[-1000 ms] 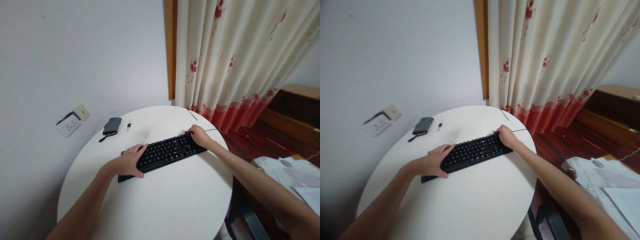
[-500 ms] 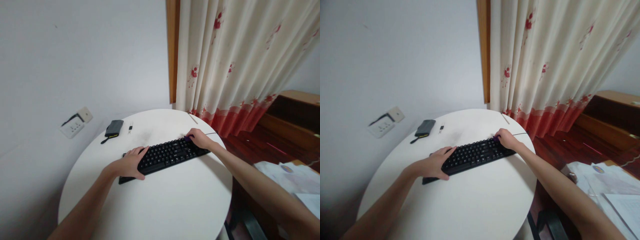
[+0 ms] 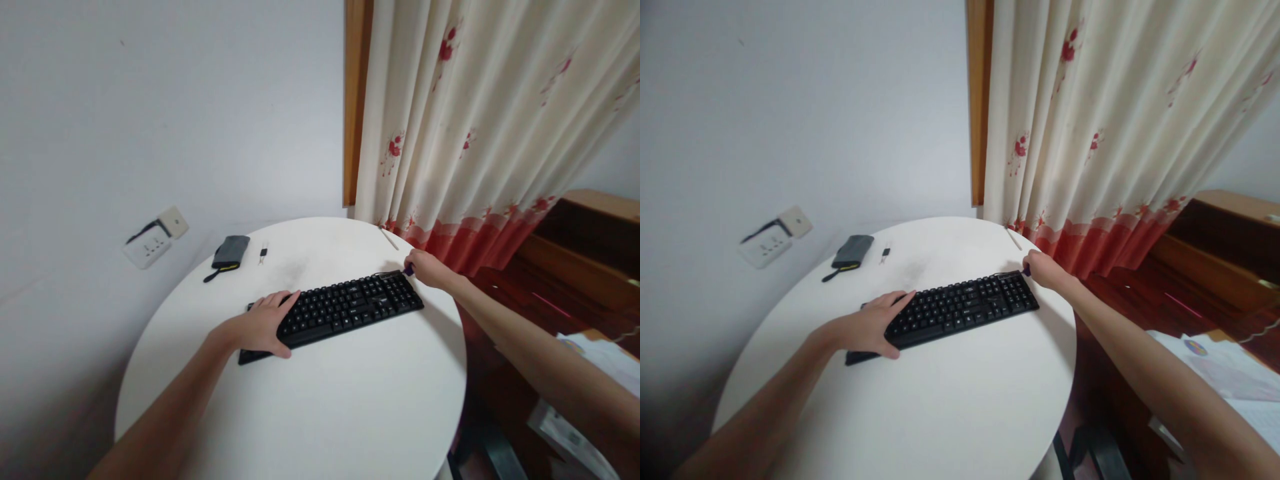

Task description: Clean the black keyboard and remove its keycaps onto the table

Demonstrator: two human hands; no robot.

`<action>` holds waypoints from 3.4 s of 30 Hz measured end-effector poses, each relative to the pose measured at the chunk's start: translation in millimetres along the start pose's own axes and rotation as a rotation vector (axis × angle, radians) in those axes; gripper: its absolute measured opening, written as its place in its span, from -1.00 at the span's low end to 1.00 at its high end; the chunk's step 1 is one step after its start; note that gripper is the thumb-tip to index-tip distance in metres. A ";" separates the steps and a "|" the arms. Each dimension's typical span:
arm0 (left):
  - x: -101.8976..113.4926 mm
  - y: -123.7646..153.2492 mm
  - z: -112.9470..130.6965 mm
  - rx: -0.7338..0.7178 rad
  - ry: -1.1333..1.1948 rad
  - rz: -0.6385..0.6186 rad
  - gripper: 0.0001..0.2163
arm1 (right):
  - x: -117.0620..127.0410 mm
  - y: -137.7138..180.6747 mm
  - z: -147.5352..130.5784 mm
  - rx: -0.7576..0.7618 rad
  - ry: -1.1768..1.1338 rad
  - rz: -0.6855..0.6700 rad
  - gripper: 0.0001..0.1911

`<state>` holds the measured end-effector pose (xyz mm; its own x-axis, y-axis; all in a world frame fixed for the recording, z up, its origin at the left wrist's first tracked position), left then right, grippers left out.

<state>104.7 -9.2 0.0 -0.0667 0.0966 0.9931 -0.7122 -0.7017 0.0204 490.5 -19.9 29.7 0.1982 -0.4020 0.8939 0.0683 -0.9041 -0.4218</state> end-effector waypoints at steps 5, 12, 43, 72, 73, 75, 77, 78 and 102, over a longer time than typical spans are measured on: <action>0.0 0.2 -0.3 0.009 -0.001 -0.001 0.18 | -0.2 -11.8 -39.5 0.091 -0.100 0.024 -0.68; 0.4 -0.1 0.7 -0.005 -0.006 0.006 0.18 | -23.1 -6.2 -53.0 0.142 -0.122 -0.042 -0.65; -3.0 -1.4 -5.4 -0.014 -0.003 0.025 0.19 | -6.1 67.5 23.7 -0.496 -0.313 0.090 -0.69; -5.8 -3.4 -7.4 -0.033 -0.027 0.023 0.17 | 1.7 115.4 -96.7 -0.119 -0.392 0.194 -0.71; -6.2 -3.7 -7.9 -0.033 -0.028 0.026 0.17 | 5.0 118.5 -81.0 -0.157 -0.345 0.208 -0.71; -6.9 -4.3 -8.7 -0.038 -0.024 0.033 0.17 | 14.8 125.6 -48.3 -0.270 -0.247 0.270 -0.73; -7.2 -4.7 -9.0 -0.043 -0.014 0.042 0.17 | 27.3 132.1 -23.4 -0.378 -0.175 0.368 -0.75; -7.4 -4.7 -9.1 -0.043 -0.011 0.043 0.18 | 32.4 134.4 -16.1 -0.419 -0.156 0.413 -0.76; 1.5 0.0 2.0 0.005 -0.001 0.004 0.19 | 15.7 105.0 -84.3 -0.203 -0.257 0.286 -0.69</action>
<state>106.0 -10.5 1.7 -0.0683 0.0931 0.9933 -0.7081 -0.7059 0.0175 418.4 -133.4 12.2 0.4201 -0.6143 0.6679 -0.2136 -0.7823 -0.5852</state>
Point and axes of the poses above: each hand's wrist, its own y-axis away from the middle knuckle, its own x-axis out of the back of the hand, z = x × y, the point moved 8 cm from there along -y, towards the middle knuckle, and after that the axes turned 14 degrees about z, right-handed, at the moved point
